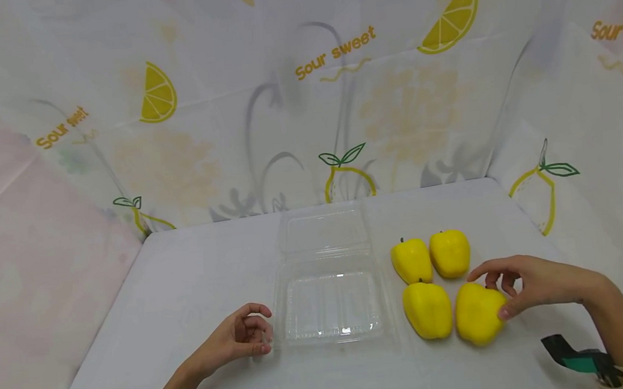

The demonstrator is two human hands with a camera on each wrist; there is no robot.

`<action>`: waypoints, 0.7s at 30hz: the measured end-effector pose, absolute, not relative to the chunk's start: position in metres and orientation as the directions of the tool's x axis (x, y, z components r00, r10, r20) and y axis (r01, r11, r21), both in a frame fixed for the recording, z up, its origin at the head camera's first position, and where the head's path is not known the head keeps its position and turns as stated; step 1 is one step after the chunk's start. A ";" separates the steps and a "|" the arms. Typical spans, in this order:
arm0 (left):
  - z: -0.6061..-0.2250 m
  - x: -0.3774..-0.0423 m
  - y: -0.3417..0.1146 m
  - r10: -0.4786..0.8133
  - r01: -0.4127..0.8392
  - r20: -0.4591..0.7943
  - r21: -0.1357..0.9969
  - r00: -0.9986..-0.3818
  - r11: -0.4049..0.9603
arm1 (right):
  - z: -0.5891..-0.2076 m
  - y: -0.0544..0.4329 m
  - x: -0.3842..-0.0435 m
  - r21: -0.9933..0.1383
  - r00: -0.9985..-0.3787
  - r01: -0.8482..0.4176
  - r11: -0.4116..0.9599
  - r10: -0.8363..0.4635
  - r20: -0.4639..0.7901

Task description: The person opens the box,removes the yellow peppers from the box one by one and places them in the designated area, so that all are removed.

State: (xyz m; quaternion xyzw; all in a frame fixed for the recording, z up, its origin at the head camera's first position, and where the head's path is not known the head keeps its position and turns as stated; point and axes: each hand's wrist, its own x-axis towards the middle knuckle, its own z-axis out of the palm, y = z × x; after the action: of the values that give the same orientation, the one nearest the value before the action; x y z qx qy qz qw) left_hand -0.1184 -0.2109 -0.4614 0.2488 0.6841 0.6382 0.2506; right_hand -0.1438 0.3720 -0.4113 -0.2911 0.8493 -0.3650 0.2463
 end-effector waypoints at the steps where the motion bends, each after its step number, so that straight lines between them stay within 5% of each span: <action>1: -0.461 -0.118 -0.211 0.661 0.023 -0.021 0.998 -0.750 0.058 | -0.411 0.372 -0.143 -0.755 -0.713 -0.319 0.573 -0.670 -0.207; 21: -0.461 -0.115 -0.210 0.666 0.045 0.004 0.998 -0.746 0.044 | -0.406 0.370 -0.147 -0.750 -0.718 -0.321 0.579 -0.665 -0.206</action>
State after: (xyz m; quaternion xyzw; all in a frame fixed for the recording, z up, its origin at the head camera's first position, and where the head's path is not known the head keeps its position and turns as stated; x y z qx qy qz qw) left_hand -0.1152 -0.2103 -0.4611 0.2612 0.6806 0.6400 0.2426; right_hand -0.1473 0.3703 -0.4059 -0.2883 0.8551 -0.3572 0.2409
